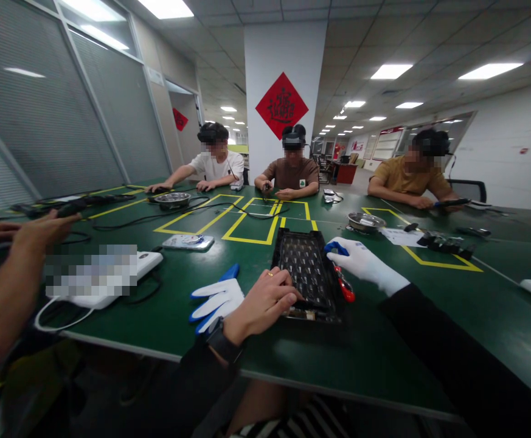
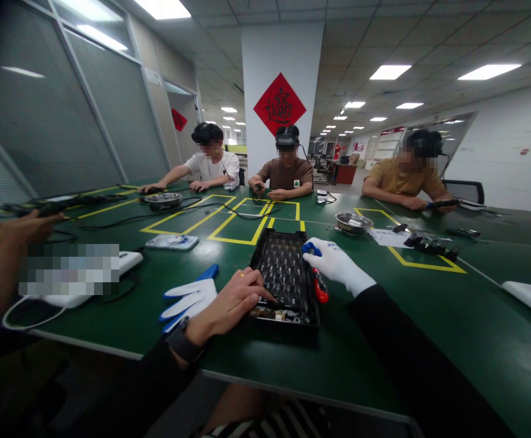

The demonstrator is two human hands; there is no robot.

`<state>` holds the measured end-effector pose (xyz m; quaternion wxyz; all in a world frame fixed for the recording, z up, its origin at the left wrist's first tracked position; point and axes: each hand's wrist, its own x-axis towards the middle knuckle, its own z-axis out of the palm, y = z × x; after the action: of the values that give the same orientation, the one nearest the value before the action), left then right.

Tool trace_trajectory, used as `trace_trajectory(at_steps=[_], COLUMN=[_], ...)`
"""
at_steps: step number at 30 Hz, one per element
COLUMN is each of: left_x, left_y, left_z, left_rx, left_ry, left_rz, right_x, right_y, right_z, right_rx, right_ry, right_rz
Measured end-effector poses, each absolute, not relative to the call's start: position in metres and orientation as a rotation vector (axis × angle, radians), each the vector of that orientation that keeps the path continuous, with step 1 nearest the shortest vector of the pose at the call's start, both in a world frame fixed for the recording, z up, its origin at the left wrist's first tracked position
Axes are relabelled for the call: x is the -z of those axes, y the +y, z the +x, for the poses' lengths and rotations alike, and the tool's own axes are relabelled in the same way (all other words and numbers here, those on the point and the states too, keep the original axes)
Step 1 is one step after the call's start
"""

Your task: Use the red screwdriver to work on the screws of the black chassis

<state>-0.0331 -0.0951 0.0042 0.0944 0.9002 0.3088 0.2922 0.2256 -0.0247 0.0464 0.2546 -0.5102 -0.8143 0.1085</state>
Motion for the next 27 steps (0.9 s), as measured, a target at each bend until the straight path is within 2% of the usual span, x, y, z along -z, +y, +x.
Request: trace_trajectory(at_steps=[7,13,16,22,27], left_x=[-0.004,0.002,-0.001,-0.020,-0.010], left_y=[-0.095,-0.091,-0.087,-0.061,-0.055], left_z=[-0.033,-0.035,-0.035,-0.063,-0.095], left_rx=[-0.992,-1.473,-1.526,-1.026,-0.516], left_ry=[0.978,1.224,1.436,1.521,1.722], left_rz=[2.606,2.190,2.022,2.097,2.221], right_x=[0.006,0.003,0.001,0.013,0.015], right_y=[-0.035,-0.039,-0.039,-0.035,-0.036], right_z=[0.269,0.272,0.270,0.275,0.279], right_rx=[-0.101,0.269,0.340,0.289,0.293], right_ry=[-2.341,-2.563,-2.569,-2.551,-2.590], right_rz=[-1.157,-1.204,-1.210,-1.272,-1.229])
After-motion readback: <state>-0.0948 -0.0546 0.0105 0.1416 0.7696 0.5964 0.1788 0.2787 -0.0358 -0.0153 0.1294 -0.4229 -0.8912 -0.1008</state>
